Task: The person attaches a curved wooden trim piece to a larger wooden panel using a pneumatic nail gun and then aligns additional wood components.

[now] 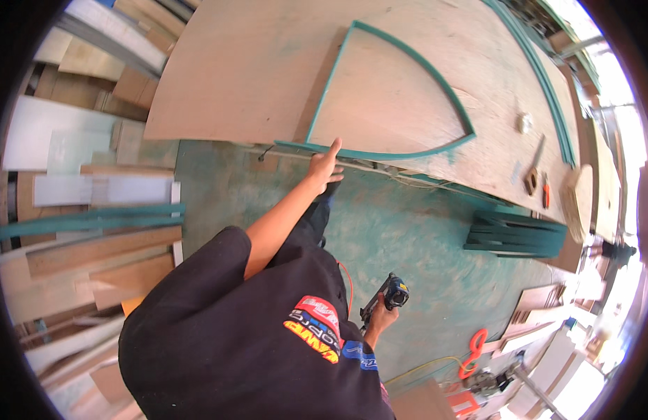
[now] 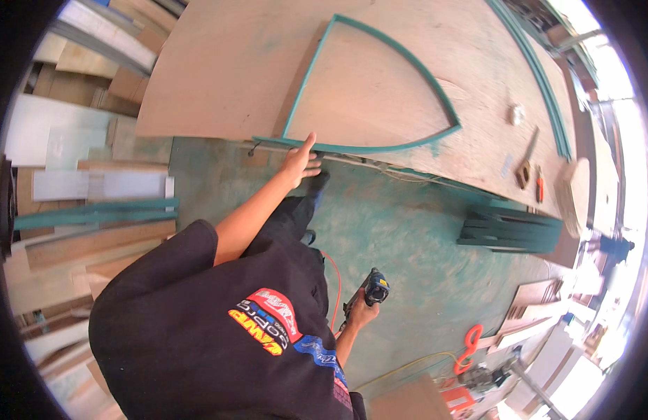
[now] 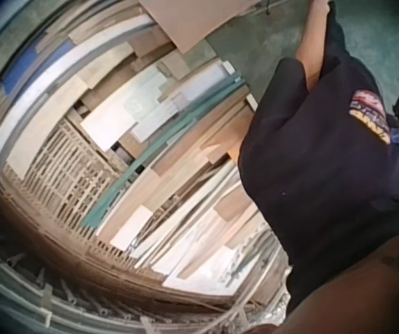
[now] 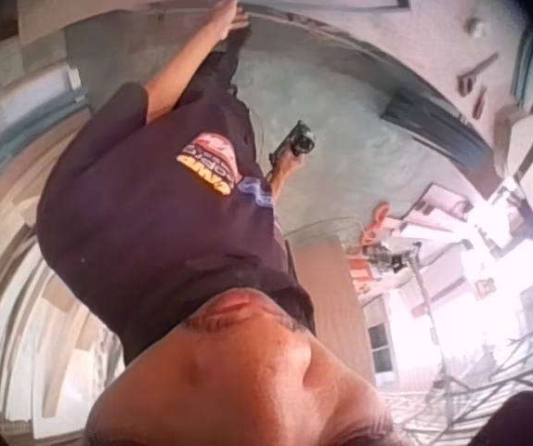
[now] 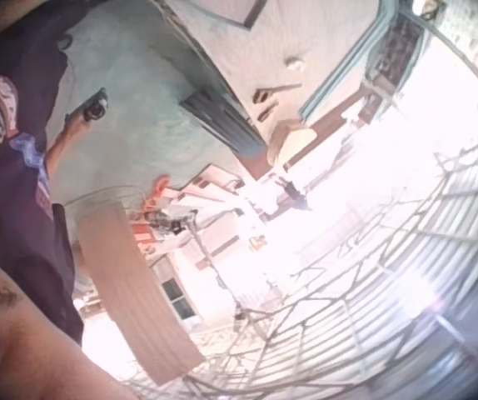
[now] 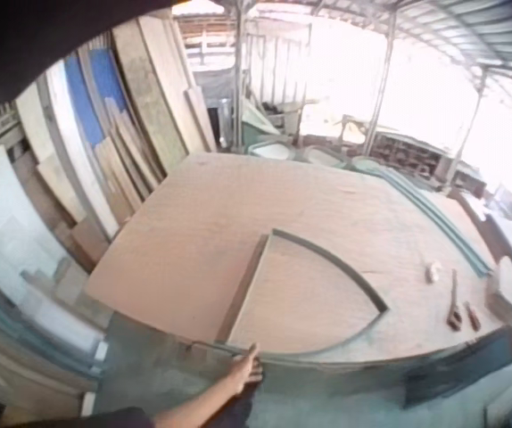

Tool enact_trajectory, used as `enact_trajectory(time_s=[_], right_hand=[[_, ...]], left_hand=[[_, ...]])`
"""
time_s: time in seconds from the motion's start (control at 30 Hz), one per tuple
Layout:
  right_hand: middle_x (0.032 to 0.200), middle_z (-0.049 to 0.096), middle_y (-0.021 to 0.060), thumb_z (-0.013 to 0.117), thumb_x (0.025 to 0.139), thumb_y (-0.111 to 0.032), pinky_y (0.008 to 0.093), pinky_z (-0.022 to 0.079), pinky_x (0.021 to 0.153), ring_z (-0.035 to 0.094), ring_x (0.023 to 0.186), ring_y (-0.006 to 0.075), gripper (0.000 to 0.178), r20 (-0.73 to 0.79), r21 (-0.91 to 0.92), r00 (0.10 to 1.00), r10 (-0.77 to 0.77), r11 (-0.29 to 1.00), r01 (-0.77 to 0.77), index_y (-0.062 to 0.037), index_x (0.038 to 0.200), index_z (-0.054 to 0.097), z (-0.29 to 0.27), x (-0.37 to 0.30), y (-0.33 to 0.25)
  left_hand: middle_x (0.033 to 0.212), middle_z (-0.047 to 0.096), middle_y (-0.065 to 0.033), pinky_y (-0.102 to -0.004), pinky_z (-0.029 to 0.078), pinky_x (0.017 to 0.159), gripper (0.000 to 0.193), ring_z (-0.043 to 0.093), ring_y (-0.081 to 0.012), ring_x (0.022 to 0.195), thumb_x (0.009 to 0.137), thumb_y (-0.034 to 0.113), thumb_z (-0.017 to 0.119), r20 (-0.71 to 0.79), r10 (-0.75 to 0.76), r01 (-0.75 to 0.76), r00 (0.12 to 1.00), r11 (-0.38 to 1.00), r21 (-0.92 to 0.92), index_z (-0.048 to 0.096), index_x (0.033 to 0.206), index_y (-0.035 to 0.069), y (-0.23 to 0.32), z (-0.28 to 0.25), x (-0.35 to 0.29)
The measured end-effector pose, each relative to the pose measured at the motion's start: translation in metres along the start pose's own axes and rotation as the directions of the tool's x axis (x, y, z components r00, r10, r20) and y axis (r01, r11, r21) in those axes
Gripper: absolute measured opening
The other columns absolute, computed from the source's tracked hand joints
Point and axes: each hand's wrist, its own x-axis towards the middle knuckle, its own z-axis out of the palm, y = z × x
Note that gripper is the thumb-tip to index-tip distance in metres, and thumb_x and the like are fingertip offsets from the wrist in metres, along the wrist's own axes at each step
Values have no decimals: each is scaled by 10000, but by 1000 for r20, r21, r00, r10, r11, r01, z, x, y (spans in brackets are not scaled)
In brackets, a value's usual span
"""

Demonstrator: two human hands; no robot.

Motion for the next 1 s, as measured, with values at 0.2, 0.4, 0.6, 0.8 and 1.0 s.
enact_trajectory(time_s=[0.2,0.4,0.6,0.8,1.0], right_hand=[[723,717,78,835,810,-165,373,514,660,628,669,174,235,117,-219,962,246,952,-216,44,892,769,1,22,-46],[603,616,48,833,793,-177,337,395,476,538,510,130,227,90,-343,964,249,917,-205,18,764,721,-8,90,-130],[603,574,29,795,868,-157,304,417,442,531,457,130,202,14,-218,983,182,960,-175,-17,840,652,-21,201,-209],[632,556,15,796,882,-163,294,451,446,528,485,123,206,73,-140,991,114,985,-103,-45,879,627,-19,299,-269],[628,553,2,811,875,-166,277,443,440,524,485,105,213,210,-234,976,52,972,-1,-69,854,622,2,345,-313]], left_hand=[[1053,652,-206,-430,652,814,363,715,-300,888,985,195,528,-169,-84,28,982,950,-312,562,1103,-147,10,23,35],[1117,619,-161,-397,621,907,361,677,-255,972,1004,194,534,-224,-210,146,952,952,-270,572,1139,-138,22,16,31],[910,656,-93,-350,601,754,340,655,-157,791,995,229,557,-318,-151,55,936,955,-292,600,1086,-96,16,24,30],[964,698,-172,-413,551,796,399,701,-279,848,976,227,564,-429,-141,50,892,975,-216,533,1228,-81,1,31,35],[1058,707,-290,-487,535,887,497,696,-463,1003,952,258,586,-477,-105,44,873,990,-137,480,1287,-94,-9,33,39]])
